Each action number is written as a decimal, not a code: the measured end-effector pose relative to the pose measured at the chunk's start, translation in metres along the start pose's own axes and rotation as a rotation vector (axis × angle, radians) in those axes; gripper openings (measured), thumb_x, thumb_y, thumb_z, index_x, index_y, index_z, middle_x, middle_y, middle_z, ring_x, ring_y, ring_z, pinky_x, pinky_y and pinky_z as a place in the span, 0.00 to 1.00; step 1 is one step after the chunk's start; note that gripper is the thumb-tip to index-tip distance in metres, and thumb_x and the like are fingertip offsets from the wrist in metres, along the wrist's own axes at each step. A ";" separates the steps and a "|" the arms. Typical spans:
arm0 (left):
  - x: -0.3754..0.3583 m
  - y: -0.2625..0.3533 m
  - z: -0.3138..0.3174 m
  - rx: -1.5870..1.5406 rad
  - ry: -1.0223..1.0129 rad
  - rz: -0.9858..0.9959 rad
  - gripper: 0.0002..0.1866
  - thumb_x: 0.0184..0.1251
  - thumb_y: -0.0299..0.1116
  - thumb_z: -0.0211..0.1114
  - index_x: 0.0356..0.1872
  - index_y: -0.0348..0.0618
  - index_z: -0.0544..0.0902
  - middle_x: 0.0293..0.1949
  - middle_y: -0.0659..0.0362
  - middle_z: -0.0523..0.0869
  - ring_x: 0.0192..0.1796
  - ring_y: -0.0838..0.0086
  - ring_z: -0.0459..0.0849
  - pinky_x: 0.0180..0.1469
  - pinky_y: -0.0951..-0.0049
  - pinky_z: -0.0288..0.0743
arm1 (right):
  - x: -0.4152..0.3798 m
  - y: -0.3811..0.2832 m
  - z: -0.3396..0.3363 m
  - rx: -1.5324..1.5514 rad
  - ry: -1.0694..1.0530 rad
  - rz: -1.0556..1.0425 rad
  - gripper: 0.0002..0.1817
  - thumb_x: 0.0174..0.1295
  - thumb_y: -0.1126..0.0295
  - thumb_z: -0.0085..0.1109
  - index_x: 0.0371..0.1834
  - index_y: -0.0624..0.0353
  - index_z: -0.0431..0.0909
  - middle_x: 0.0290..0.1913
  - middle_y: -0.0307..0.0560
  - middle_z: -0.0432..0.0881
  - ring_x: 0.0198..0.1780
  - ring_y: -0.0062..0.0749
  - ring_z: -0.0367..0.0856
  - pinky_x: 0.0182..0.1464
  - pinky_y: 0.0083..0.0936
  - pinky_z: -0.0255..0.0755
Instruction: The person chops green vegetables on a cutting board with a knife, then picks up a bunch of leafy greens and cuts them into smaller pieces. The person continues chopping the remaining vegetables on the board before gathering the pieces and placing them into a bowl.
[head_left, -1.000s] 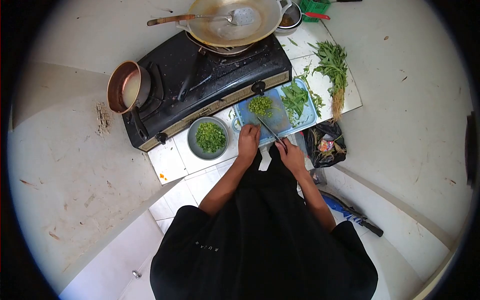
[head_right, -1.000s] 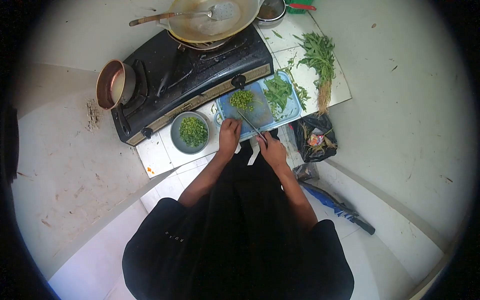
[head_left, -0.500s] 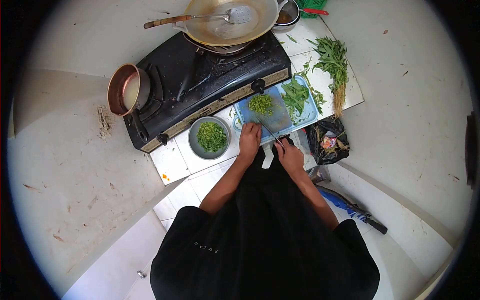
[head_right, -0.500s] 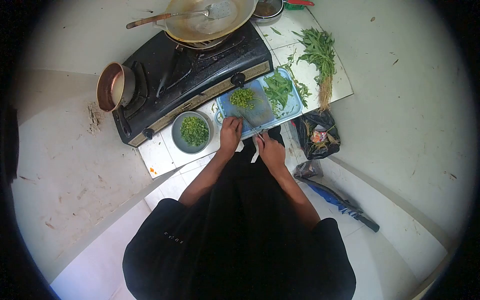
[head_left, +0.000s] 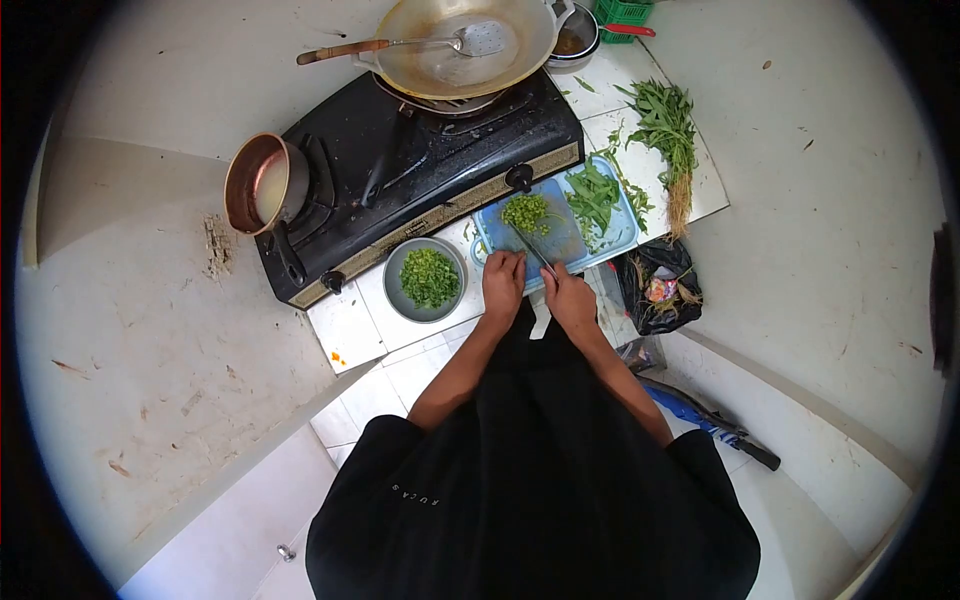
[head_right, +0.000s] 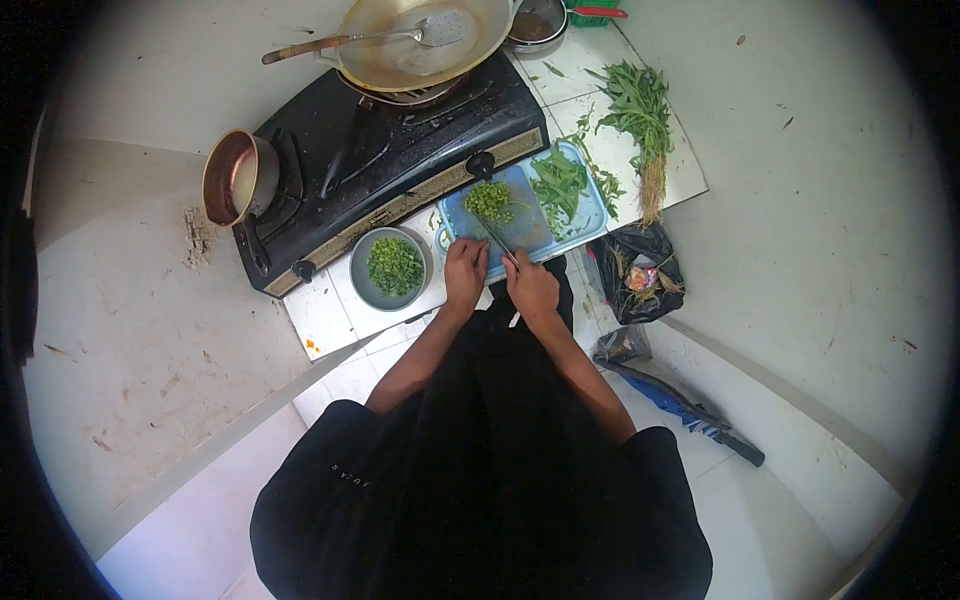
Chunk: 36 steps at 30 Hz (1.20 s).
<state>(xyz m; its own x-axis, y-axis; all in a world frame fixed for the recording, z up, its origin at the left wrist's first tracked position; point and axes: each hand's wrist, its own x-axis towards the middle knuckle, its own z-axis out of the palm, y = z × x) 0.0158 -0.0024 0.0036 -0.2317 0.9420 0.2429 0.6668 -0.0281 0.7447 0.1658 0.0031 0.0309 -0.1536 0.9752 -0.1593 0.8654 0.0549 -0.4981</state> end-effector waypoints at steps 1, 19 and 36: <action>0.000 0.000 0.000 -0.003 0.006 0.003 0.06 0.66 0.23 0.69 0.41 0.33 0.89 0.37 0.49 0.85 0.43 0.52 0.83 0.48 0.57 0.78 | -0.003 0.003 -0.003 -0.001 0.000 0.000 0.17 0.76 0.51 0.54 0.45 0.54 0.79 0.26 0.60 0.85 0.30 0.64 0.85 0.31 0.56 0.77; -0.002 -0.009 0.005 0.048 -0.009 0.023 0.07 0.66 0.26 0.70 0.42 0.36 0.89 0.38 0.50 0.84 0.44 0.54 0.83 0.48 0.58 0.77 | -0.009 -0.002 0.009 -0.056 0.008 0.004 0.17 0.76 0.51 0.53 0.42 0.55 0.75 0.24 0.60 0.84 0.28 0.63 0.85 0.29 0.57 0.77; 0.000 -0.005 0.000 -0.005 0.017 -0.092 0.07 0.67 0.30 0.71 0.41 0.40 0.92 0.37 0.51 0.86 0.44 0.55 0.83 0.50 0.57 0.76 | -0.028 0.016 0.004 0.035 -0.039 0.010 0.20 0.77 0.50 0.52 0.47 0.58 0.77 0.28 0.63 0.85 0.32 0.67 0.85 0.34 0.60 0.76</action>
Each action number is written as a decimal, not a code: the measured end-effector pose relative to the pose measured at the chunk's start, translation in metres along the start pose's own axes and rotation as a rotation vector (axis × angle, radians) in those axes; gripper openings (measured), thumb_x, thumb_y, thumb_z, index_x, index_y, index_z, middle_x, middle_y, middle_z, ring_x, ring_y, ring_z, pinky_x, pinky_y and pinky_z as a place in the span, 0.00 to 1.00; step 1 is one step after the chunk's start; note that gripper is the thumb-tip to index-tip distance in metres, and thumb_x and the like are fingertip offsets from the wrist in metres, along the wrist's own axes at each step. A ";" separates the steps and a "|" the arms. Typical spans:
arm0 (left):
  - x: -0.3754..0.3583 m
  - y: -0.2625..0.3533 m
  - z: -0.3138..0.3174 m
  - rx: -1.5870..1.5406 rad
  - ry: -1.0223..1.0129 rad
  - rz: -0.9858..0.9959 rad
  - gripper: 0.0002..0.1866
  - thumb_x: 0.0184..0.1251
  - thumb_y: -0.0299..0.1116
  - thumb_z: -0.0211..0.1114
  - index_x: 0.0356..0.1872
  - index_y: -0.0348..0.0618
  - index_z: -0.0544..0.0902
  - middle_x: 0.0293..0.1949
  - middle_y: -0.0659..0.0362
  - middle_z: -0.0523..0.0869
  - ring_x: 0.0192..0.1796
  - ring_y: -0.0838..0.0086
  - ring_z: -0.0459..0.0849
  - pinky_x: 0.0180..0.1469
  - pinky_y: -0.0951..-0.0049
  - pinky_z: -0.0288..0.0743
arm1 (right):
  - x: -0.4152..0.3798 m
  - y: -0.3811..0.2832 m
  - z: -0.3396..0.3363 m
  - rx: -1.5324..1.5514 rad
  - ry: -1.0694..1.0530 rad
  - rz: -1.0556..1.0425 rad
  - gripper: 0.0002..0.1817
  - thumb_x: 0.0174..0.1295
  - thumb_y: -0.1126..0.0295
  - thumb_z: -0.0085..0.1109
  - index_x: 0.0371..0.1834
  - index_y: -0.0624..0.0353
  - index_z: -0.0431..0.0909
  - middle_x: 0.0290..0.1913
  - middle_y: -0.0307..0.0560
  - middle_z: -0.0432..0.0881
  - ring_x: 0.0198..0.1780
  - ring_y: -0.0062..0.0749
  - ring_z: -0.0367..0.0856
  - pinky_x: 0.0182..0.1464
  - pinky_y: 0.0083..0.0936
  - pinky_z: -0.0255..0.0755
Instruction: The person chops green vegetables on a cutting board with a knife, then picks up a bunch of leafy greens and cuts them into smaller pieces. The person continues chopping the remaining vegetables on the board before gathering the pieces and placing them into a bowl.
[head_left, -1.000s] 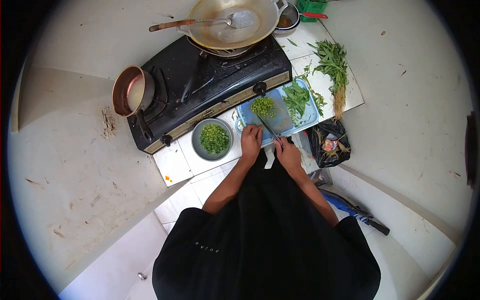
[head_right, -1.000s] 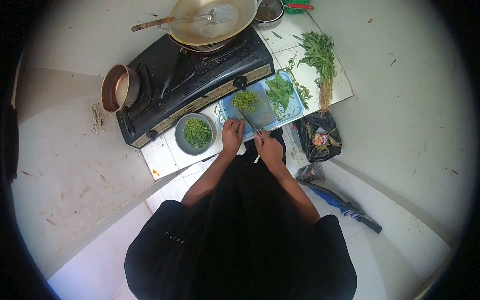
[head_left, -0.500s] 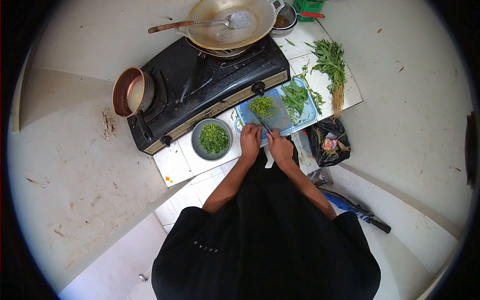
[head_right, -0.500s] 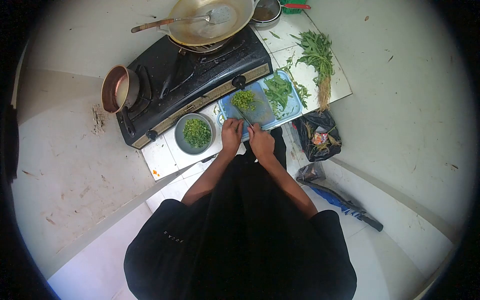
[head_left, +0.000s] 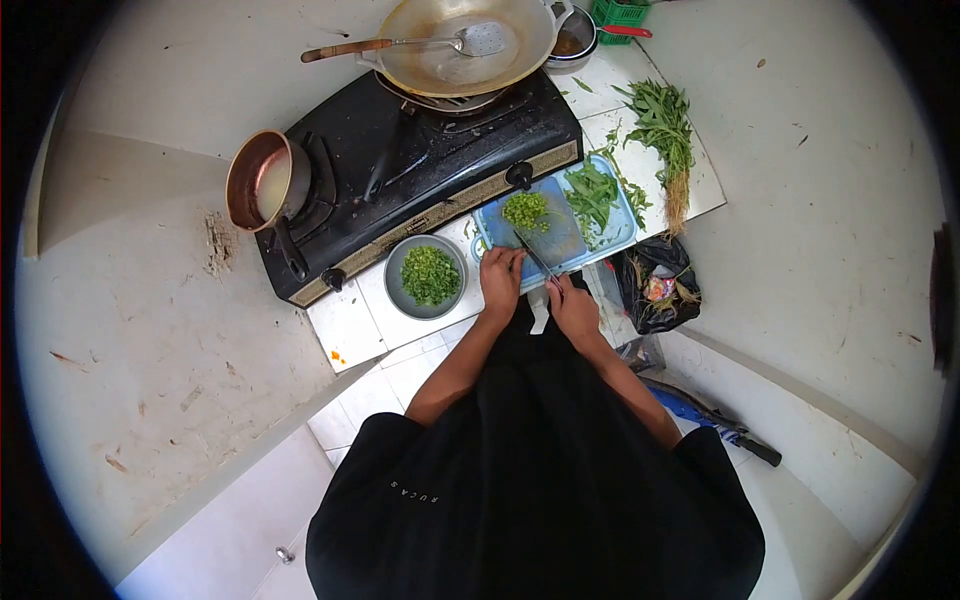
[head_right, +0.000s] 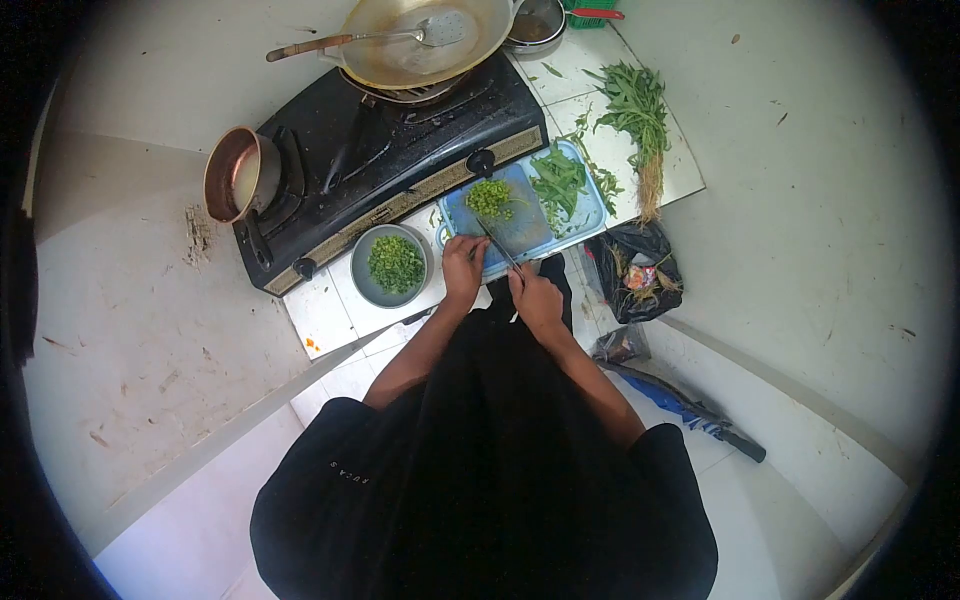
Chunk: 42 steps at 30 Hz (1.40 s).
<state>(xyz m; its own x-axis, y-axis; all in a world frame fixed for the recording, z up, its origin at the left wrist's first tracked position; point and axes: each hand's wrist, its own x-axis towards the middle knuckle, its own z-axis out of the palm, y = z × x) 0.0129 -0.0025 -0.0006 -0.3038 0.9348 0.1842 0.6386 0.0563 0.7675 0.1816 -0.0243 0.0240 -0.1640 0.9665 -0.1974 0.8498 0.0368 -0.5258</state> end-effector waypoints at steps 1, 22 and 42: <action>0.000 0.000 0.000 0.021 -0.007 0.013 0.07 0.66 0.30 0.71 0.40 0.40 0.92 0.37 0.51 0.86 0.44 0.55 0.83 0.50 0.57 0.77 | 0.001 0.000 -0.002 0.000 0.001 0.001 0.20 0.77 0.50 0.52 0.47 0.58 0.77 0.28 0.63 0.85 0.32 0.67 0.85 0.34 0.60 0.76; -0.004 0.000 0.003 0.011 0.018 0.041 0.06 0.66 0.23 0.68 0.41 0.35 0.89 0.37 0.49 0.84 0.42 0.52 0.82 0.49 0.56 0.77 | 0.006 -0.013 -0.001 -0.006 0.058 -0.055 0.18 0.78 0.53 0.52 0.42 0.59 0.75 0.26 0.62 0.85 0.30 0.67 0.84 0.32 0.59 0.77; 0.000 0.000 -0.002 0.038 -0.020 -0.010 0.06 0.69 0.28 0.69 0.40 0.36 0.90 0.38 0.49 0.86 0.43 0.53 0.84 0.49 0.56 0.77 | 0.036 -0.020 0.005 0.019 0.126 -0.069 0.18 0.78 0.51 0.52 0.43 0.56 0.76 0.26 0.61 0.85 0.29 0.65 0.85 0.31 0.57 0.77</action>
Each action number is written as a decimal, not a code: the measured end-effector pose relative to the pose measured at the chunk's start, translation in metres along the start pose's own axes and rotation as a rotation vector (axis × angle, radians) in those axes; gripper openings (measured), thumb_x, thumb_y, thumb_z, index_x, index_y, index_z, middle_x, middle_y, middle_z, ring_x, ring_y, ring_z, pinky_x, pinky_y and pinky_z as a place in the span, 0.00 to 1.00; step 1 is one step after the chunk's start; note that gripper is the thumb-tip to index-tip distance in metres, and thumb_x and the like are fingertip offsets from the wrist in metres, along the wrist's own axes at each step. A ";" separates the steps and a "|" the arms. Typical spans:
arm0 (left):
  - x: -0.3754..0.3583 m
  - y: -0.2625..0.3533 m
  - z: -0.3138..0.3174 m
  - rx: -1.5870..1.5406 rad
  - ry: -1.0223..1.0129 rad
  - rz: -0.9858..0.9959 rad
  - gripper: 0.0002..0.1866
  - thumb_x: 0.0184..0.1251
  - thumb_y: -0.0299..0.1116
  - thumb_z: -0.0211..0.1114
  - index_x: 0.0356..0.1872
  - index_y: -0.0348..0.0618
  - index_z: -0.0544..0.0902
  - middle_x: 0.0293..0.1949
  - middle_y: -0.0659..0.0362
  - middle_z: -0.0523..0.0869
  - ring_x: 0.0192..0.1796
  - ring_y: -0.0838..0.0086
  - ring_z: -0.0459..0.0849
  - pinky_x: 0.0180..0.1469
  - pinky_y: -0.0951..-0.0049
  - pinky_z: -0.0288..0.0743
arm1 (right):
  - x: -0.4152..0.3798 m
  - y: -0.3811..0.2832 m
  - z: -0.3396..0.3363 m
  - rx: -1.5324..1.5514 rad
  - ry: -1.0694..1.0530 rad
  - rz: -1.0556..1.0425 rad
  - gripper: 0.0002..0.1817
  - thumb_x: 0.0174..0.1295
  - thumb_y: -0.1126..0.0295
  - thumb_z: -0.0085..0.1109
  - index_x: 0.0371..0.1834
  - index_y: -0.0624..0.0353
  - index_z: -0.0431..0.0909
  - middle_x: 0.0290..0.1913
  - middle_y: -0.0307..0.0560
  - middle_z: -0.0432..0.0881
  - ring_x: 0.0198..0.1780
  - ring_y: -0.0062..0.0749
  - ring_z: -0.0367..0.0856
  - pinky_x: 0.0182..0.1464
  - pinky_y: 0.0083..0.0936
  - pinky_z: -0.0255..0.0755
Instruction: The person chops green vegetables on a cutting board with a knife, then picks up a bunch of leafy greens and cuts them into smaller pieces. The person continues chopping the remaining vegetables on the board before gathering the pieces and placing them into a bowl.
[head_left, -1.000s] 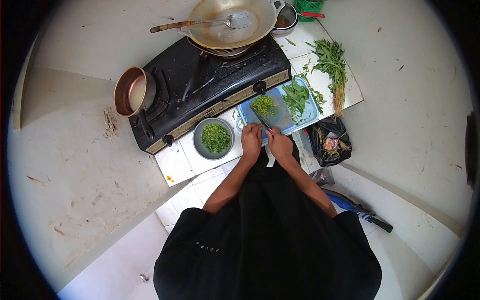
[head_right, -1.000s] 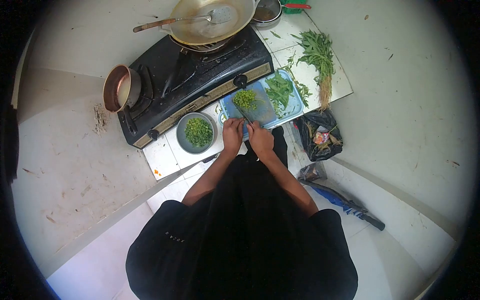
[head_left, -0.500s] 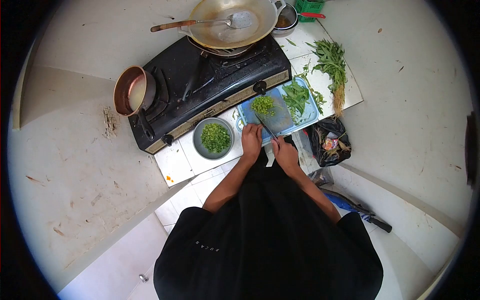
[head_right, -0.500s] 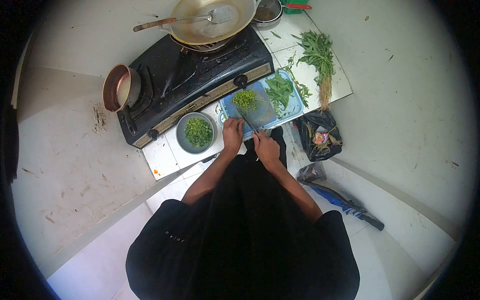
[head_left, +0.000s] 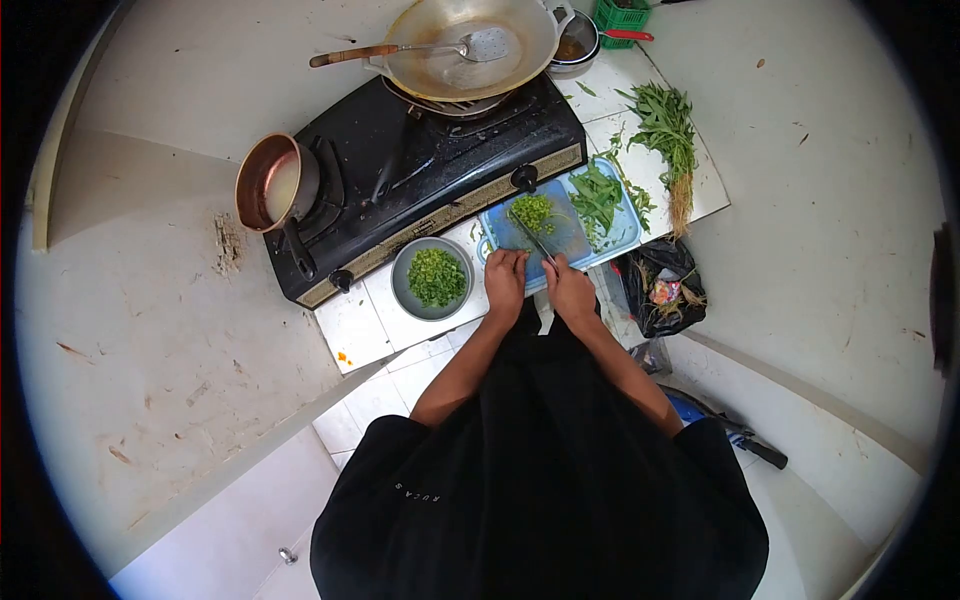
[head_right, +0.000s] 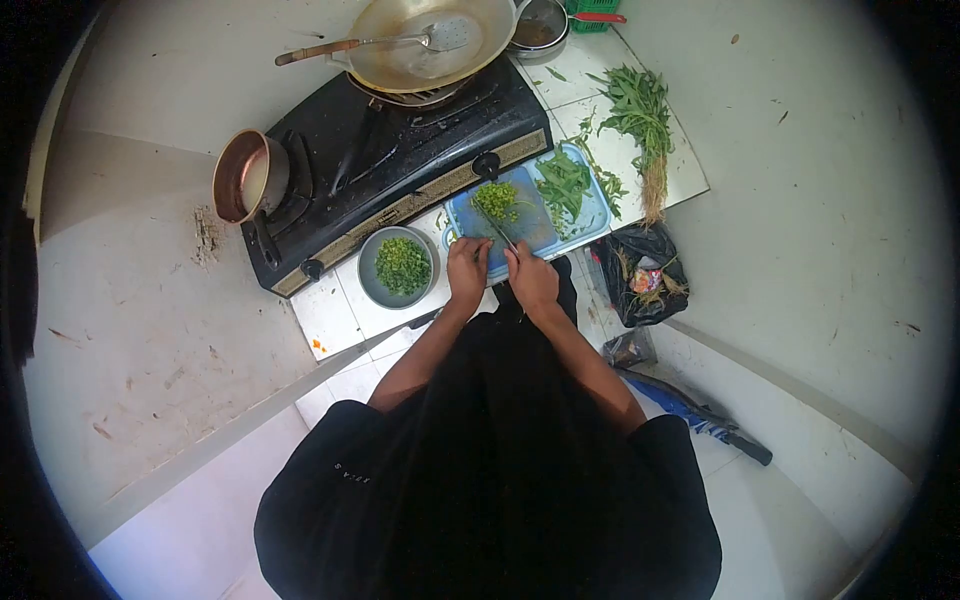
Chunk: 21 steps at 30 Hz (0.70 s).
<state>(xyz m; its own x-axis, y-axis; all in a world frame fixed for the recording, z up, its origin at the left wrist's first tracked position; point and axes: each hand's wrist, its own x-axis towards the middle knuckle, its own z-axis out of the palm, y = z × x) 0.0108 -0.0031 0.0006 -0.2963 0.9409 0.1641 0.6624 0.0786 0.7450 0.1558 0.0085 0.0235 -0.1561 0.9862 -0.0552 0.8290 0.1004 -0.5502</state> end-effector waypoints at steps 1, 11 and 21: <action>0.000 0.001 0.001 -0.016 0.022 0.010 0.06 0.67 0.26 0.69 0.40 0.36 0.90 0.37 0.49 0.86 0.43 0.53 0.83 0.49 0.56 0.77 | -0.004 0.002 -0.004 -0.002 -0.001 0.000 0.18 0.78 0.51 0.52 0.43 0.56 0.76 0.26 0.61 0.85 0.29 0.65 0.85 0.31 0.57 0.77; 0.000 0.004 0.002 0.014 0.026 0.049 0.05 0.67 0.24 0.68 0.40 0.34 0.89 0.37 0.48 0.85 0.44 0.52 0.83 0.50 0.56 0.77 | -0.035 0.012 -0.012 -0.039 -0.134 0.036 0.18 0.78 0.52 0.51 0.44 0.57 0.75 0.27 0.62 0.85 0.30 0.66 0.84 0.32 0.58 0.76; -0.002 0.003 0.001 0.004 0.025 0.085 0.06 0.66 0.23 0.67 0.41 0.35 0.89 0.37 0.48 0.85 0.43 0.52 0.83 0.50 0.56 0.77 | -0.005 -0.006 0.016 -0.153 -0.027 0.009 0.17 0.77 0.51 0.52 0.41 0.55 0.74 0.26 0.56 0.86 0.27 0.61 0.86 0.29 0.53 0.79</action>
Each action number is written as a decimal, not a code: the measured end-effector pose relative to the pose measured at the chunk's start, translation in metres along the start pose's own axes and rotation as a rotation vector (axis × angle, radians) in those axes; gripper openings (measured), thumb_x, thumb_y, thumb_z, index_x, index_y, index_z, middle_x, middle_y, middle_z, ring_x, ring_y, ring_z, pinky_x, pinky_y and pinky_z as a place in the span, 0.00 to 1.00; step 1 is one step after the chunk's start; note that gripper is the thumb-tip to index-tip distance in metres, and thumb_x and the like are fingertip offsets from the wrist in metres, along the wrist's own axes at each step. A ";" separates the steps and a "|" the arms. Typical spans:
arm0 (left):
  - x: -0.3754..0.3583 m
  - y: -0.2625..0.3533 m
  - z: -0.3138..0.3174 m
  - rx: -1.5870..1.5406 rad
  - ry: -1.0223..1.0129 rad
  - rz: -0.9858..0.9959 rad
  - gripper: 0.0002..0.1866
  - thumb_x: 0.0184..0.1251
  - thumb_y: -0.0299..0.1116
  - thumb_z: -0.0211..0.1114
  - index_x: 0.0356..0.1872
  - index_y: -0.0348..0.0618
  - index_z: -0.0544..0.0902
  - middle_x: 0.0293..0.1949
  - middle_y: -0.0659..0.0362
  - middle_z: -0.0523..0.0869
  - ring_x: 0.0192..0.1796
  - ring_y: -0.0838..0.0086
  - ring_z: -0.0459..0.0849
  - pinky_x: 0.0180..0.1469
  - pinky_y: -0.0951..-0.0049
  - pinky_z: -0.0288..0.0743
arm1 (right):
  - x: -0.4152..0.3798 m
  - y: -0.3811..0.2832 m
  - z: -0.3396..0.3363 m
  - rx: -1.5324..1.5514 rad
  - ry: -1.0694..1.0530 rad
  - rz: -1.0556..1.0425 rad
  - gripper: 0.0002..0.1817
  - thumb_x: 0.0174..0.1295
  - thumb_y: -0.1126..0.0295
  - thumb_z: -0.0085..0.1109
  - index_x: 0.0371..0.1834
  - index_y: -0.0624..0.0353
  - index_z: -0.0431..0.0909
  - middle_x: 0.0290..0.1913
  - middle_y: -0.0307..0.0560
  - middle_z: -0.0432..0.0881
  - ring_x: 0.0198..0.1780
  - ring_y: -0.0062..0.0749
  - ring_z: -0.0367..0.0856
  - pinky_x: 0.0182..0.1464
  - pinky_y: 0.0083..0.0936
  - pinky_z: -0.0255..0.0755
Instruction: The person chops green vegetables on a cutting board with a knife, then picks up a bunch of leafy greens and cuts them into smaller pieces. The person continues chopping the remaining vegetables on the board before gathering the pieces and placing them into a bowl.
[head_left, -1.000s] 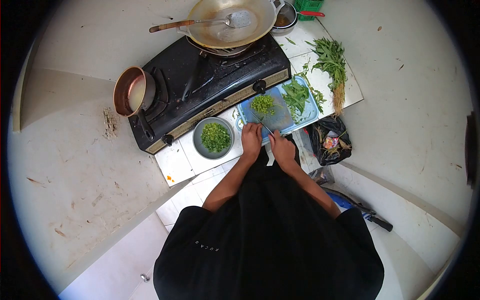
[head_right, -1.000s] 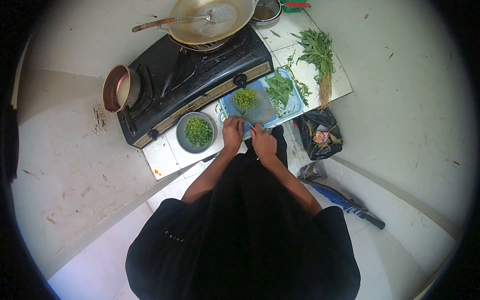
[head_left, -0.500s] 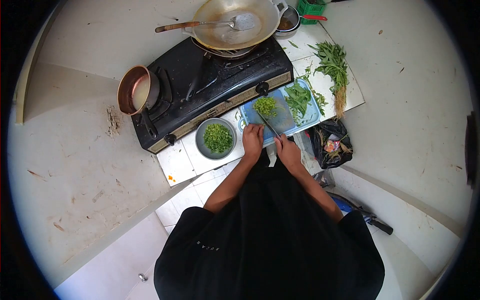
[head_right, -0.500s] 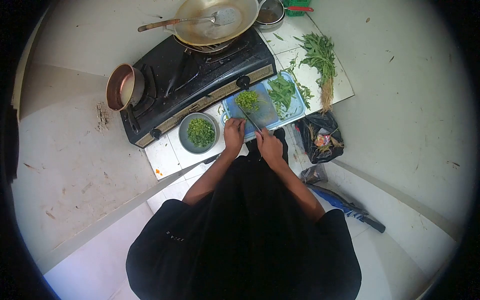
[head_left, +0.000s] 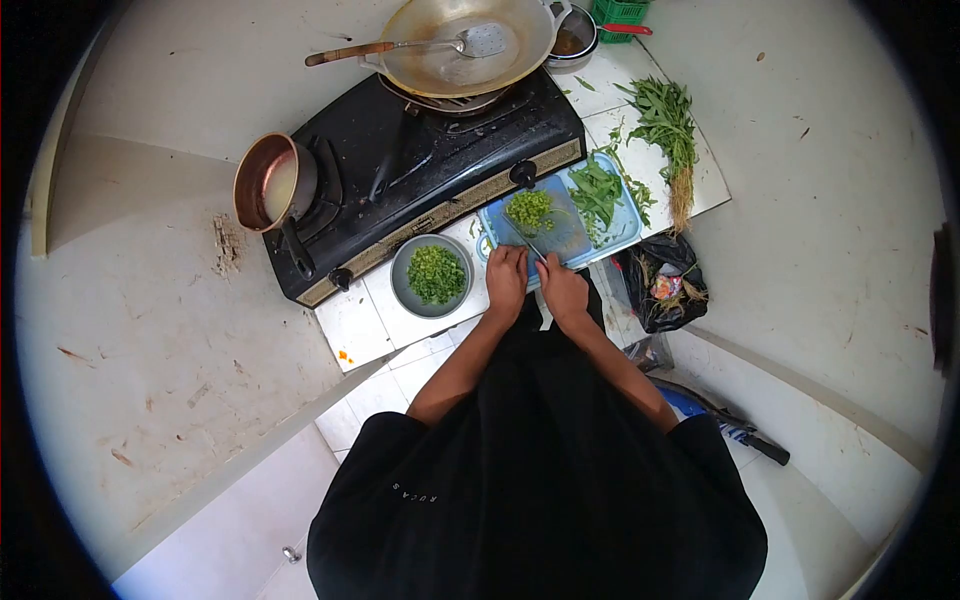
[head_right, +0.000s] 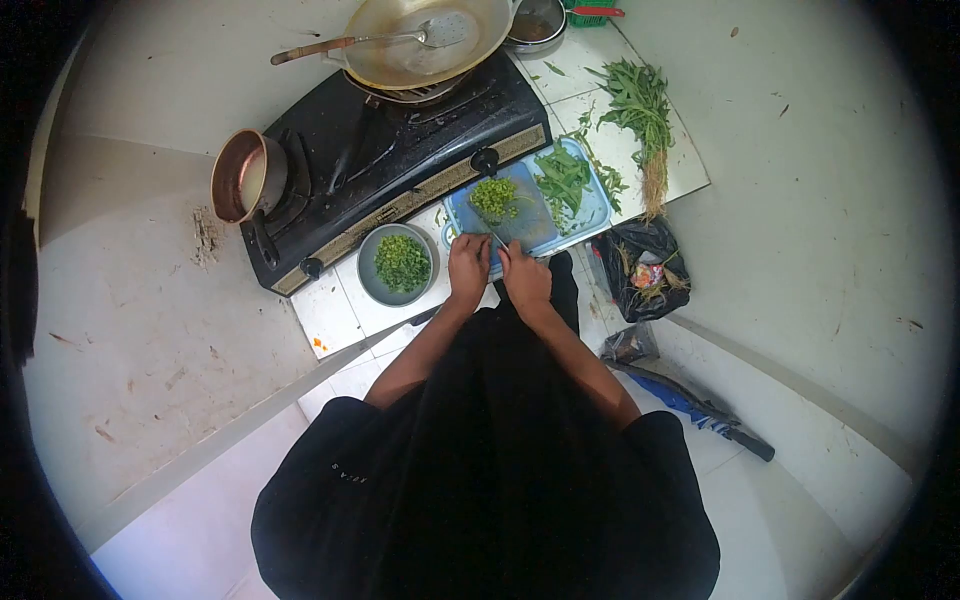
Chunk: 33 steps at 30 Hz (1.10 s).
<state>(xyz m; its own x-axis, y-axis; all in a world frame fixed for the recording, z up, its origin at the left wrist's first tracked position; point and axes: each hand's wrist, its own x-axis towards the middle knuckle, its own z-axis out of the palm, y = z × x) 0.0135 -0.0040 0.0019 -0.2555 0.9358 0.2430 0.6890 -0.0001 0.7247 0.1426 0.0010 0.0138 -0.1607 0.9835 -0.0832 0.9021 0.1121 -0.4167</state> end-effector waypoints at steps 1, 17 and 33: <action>0.000 0.000 0.000 0.004 0.004 0.010 0.06 0.66 0.23 0.67 0.41 0.35 0.89 0.37 0.48 0.85 0.43 0.52 0.83 0.50 0.56 0.77 | 0.004 0.000 0.001 0.001 0.000 -0.003 0.17 0.77 0.51 0.52 0.41 0.55 0.74 0.26 0.56 0.86 0.27 0.61 0.86 0.29 0.53 0.79; 0.000 -0.007 -0.002 -0.019 -0.013 -0.007 0.06 0.67 0.24 0.68 0.41 0.36 0.90 0.37 0.49 0.85 0.43 0.52 0.83 0.49 0.56 0.78 | -0.031 0.026 -0.022 0.130 -0.095 0.004 0.19 0.78 0.49 0.49 0.46 0.55 0.75 0.27 0.61 0.86 0.31 0.65 0.86 0.33 0.58 0.78; 0.001 -0.010 -0.003 0.006 -0.037 0.039 0.06 0.66 0.24 0.68 0.41 0.36 0.90 0.36 0.49 0.84 0.43 0.53 0.83 0.49 0.56 0.78 | 0.001 0.003 -0.003 0.004 -0.034 -0.013 0.17 0.78 0.50 0.50 0.44 0.54 0.74 0.25 0.55 0.86 0.29 0.58 0.87 0.31 0.53 0.79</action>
<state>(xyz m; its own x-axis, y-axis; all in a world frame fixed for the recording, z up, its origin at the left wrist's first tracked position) 0.0044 -0.0044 -0.0027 -0.2036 0.9474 0.2471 0.7022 -0.0346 0.7112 0.1464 0.0027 0.0153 -0.1859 0.9766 -0.1082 0.8982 0.1243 -0.4216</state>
